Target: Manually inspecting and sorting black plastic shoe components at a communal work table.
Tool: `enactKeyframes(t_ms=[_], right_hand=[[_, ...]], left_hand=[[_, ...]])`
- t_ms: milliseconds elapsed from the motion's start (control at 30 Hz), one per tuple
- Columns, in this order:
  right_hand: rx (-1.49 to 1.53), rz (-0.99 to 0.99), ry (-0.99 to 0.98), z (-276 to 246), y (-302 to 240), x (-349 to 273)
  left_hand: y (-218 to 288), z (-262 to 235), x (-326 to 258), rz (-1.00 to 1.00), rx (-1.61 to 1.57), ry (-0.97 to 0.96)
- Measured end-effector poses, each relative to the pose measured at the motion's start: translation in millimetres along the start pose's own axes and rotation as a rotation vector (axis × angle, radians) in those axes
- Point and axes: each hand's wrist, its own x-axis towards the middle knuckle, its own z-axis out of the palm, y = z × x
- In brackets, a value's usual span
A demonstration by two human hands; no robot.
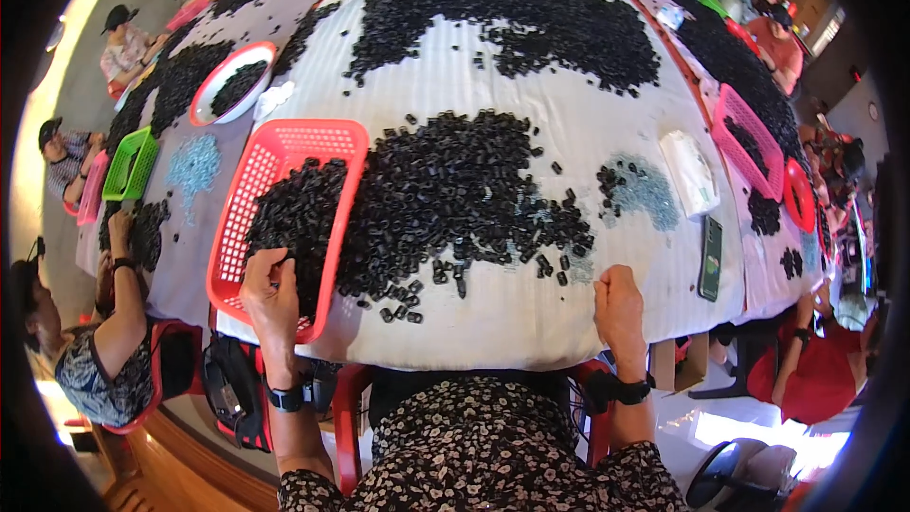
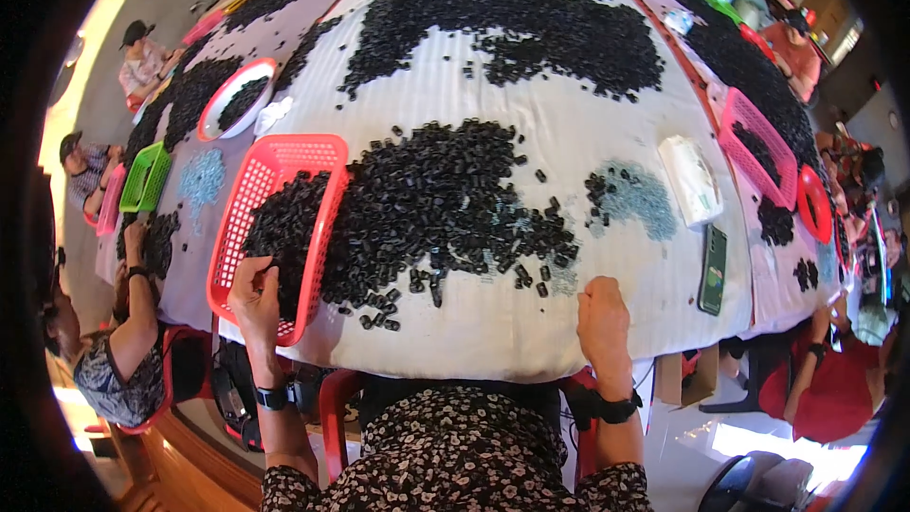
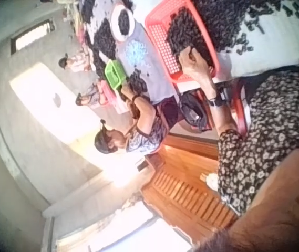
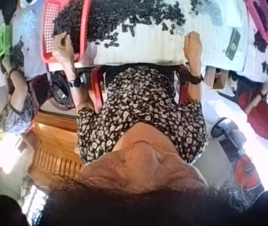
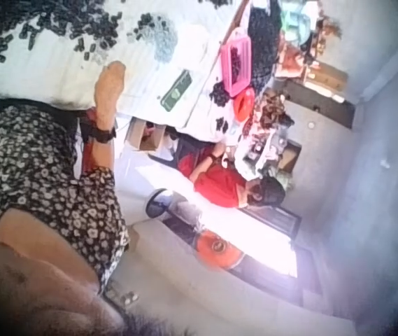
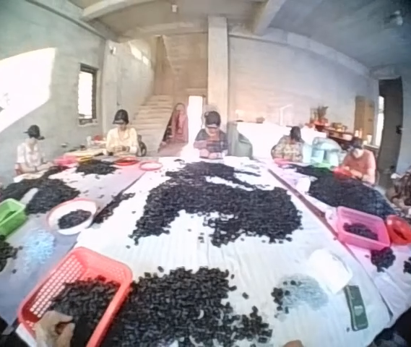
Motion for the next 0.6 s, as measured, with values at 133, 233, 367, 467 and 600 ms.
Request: enactKeyframes(t_ms=[133, 233, 367, 467, 600], right_hand=[[0.176, 0.103, 0.014, -5.8, -7.7, -3.9], [0.262, 0.077, 0.105, -8.8, -27.3, 0.3], [0.53, 0.115, -0.041, -17.3, -67.3, 10.1], [0.598, -0.007, -0.059, -18.6, -87.3, 16.0], [0.656, -0.212, -0.028, -17.3, -113.7, 25.9]], left_hand=[[11.8, -1.3, -2.0, 0.132, 0.159, 0.1], [34.1, 3.4, -8.3, 0.298, 0.101, 0.023], [61.6, 24.0, -30.2, 0.431, -0.063, -0.258], [59.5, 40.6, -39.3, 0.506, -0.076, -0.403], [52.7, 48.5, -62.8, 0.622, 0.015, -0.609]])
